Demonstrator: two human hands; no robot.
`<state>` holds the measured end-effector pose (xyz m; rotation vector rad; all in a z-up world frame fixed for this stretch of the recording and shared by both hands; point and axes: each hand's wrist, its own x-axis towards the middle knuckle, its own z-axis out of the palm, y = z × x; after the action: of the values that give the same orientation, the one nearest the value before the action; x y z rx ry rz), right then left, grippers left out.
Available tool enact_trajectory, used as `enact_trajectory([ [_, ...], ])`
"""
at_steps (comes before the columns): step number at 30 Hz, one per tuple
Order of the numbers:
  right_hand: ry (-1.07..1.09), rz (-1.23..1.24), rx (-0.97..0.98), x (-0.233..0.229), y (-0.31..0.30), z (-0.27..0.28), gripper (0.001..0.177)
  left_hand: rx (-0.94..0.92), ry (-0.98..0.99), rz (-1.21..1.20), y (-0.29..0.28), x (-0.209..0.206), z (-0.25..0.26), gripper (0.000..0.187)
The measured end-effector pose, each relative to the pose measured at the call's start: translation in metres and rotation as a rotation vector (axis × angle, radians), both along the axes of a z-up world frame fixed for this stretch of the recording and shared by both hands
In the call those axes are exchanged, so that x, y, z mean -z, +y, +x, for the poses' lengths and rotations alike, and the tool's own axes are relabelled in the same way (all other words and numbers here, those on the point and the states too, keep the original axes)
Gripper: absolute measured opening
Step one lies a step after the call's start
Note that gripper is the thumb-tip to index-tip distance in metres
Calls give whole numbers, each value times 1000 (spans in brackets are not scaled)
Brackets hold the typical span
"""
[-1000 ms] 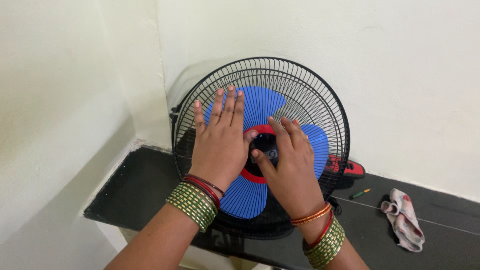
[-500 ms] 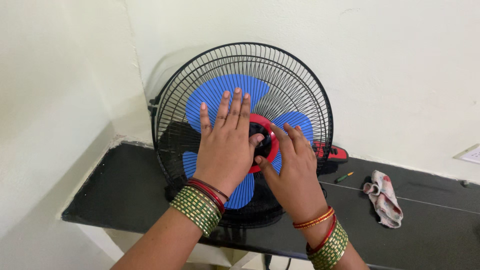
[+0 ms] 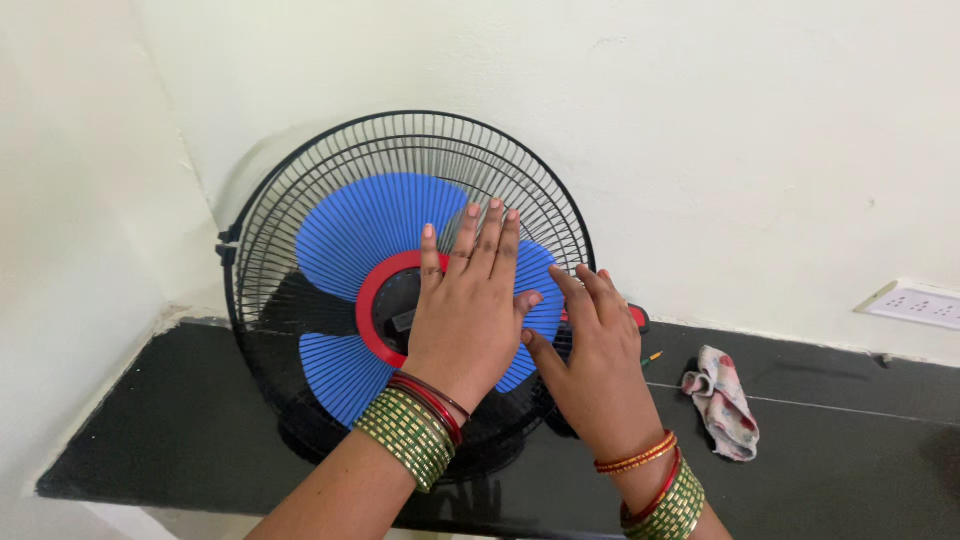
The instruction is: The person removes the front grill of a table fan by hand, then uses a screwdriver to loosen and remove the central hub nut. The fan blades and rear grill remain attached to the motor housing.
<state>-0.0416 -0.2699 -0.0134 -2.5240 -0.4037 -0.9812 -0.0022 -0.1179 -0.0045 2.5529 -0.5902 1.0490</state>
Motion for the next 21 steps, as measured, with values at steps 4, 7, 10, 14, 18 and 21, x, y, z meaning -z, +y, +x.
enact_trajectory([
  [4,25,9,18,2,-26,1,66,2,18,32,-27,0,-1,74],
  [7,34,39,-1,4,-44,6,67,20,8,34,-47,-2,2,74],
  [10,37,40,-1,11,-60,10,67,33,25,36,-63,2,5,73],
  [14,83,78,-2,16,-79,18,67,35,42,59,-84,4,10,74],
  [18,97,93,-3,21,-97,24,68,33,56,98,-103,7,14,73],
  [21,74,100,-13,25,-109,30,68,13,59,130,-115,9,18,73],
])
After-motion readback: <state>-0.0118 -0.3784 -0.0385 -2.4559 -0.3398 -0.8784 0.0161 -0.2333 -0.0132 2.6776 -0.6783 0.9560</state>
